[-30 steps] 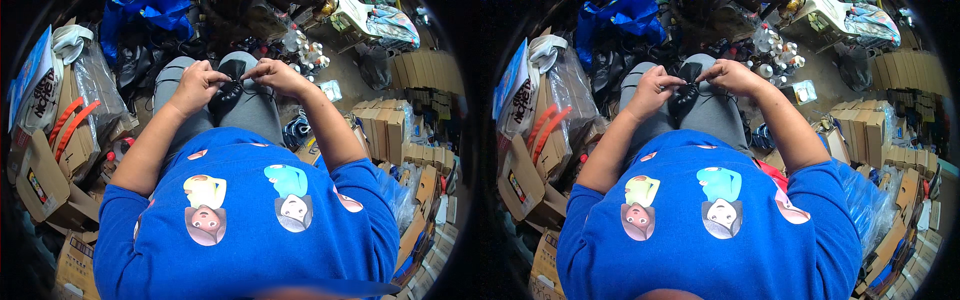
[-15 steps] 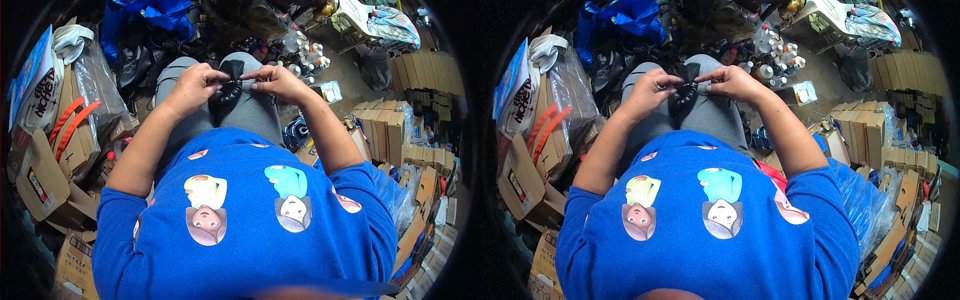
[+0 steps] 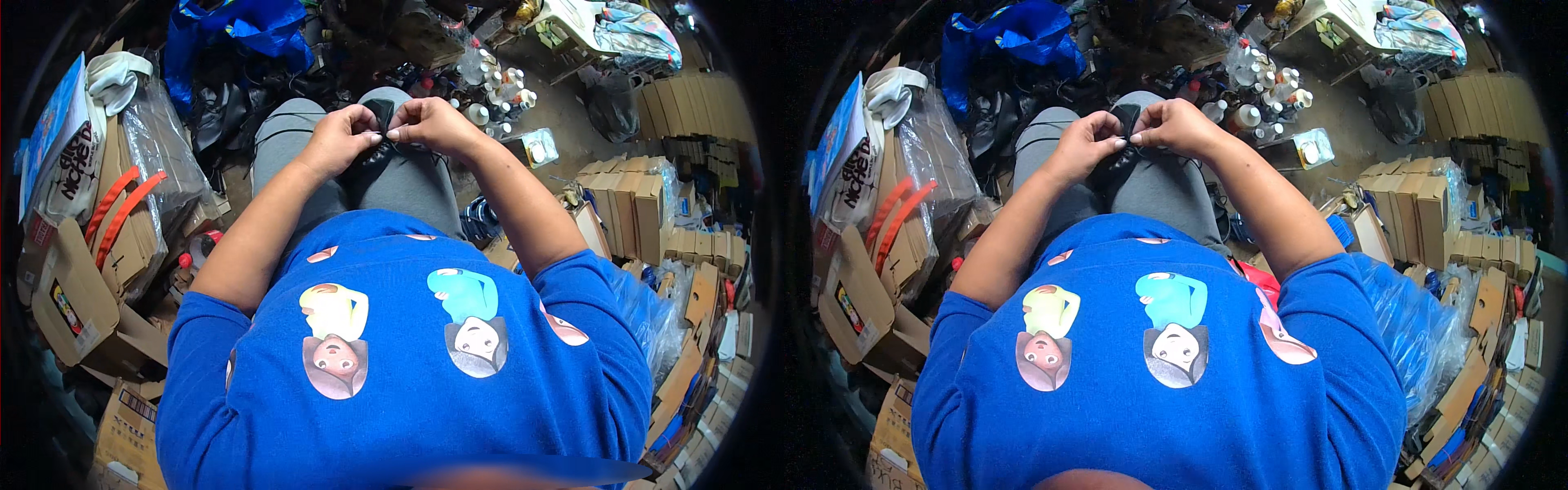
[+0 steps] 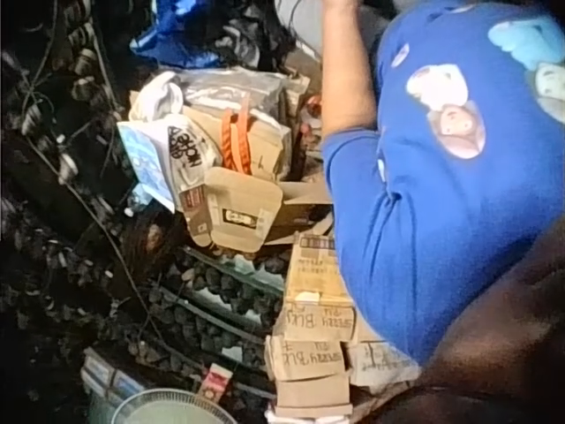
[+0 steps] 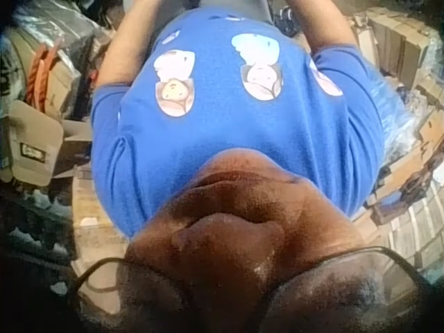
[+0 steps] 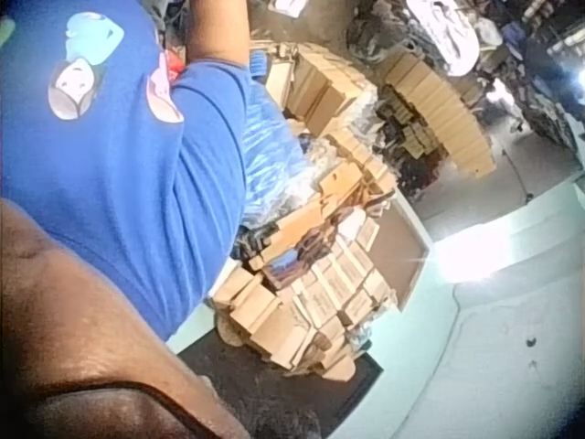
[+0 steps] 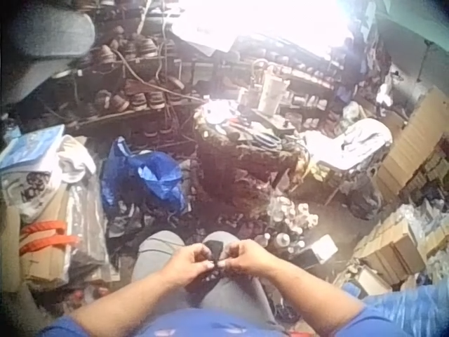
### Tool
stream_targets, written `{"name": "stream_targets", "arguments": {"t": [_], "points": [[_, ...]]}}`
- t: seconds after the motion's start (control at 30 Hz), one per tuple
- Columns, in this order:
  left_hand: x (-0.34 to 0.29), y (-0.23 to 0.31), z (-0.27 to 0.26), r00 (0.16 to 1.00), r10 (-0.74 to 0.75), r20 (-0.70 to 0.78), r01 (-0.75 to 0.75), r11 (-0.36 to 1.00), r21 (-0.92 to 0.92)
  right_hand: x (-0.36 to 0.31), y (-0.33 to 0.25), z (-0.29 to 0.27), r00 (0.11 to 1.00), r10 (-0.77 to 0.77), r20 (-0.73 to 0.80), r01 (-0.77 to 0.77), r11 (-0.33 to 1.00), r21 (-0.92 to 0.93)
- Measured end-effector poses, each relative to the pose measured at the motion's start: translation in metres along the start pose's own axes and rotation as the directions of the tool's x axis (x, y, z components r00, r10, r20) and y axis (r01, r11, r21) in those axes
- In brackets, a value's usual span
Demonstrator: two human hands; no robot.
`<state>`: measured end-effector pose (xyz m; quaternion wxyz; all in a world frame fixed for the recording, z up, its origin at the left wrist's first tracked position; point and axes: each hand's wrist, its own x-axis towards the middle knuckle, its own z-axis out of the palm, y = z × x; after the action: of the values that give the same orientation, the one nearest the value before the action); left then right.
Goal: Lacing a black shoe while sitting in a workshop environment.
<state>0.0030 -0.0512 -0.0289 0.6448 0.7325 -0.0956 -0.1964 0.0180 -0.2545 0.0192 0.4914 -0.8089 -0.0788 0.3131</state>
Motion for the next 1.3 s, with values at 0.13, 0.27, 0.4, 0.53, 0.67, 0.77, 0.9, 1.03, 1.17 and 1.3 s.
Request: {"name": "stream_targets", "arguments": {"t": [0.13, 0.27, 0.4, 0.53, 0.67, 0.77, 0.9, 1.03, 1.17, 1.3], "points": [[-0.007, 0.013, -0.007, 0.994, 0.111, 0.019, -0.112, 0.985, 0.134, 0.003, 0.004, -0.004, 1.000, 0.023, 0.000, -0.023, 0.999, 0.032], [-0.018, 0.025, -0.024, 0.990, 0.140, -0.012, -0.130, 0.945, 0.300, -0.003, 0.016, -0.024, 1.000, -0.016, 0.025, 0.010, 0.977, 0.213], [-0.023, 0.036, -0.022, 0.986, 0.167, -0.014, -0.136, 0.850, 0.509, -0.011, 0.015, -0.013, 0.996, -0.087, 0.030, 0.079, 0.971, 0.225], [-0.014, 0.040, -0.015, 0.997, 0.035, 0.063, -0.060, 0.881, 0.470, -0.028, 0.010, -0.016, 0.998, -0.066, 0.003, 0.065, 0.978, -0.198], [-0.010, 0.045, -0.012, 0.985, 0.062, 0.163, -0.150, 0.778, 0.610, -0.044, 0.013, -0.035, 0.997, 0.023, 0.068, -0.033, 0.988, 0.149], [-0.005, 0.039, -0.012, 0.965, 0.147, 0.216, -0.252, 0.743, 0.620, -0.028, 0.011, -0.049, 0.942, -0.316, -0.118, 0.289, 0.937, -0.198], [-0.002, 0.045, -0.008, 0.971, 0.121, 0.207, -0.229, 0.723, 0.652, -0.002, 0.016, -0.038, 0.906, -0.325, -0.272, 0.019, 0.673, -0.739], [-0.005, 0.047, -0.015, 0.976, 0.067, 0.206, -0.192, 0.710, 0.678, -0.019, -0.008, -0.038, 0.840, -0.517, -0.164, 0.184, 0.556, -0.811], [-0.006, 0.045, -0.021, 0.971, 0.094, 0.219, -0.223, 0.678, 0.701, -0.018, -0.032, -0.011, 0.888, -0.423, 0.182, 0.286, 0.197, -0.938], [-0.014, 0.043, -0.026, 0.961, 0.114, 0.254, -0.259, 0.695, 0.670, -0.009, -0.030, -0.005, 0.858, -0.438, 0.269, 0.390, 0.214, -0.896]]}}
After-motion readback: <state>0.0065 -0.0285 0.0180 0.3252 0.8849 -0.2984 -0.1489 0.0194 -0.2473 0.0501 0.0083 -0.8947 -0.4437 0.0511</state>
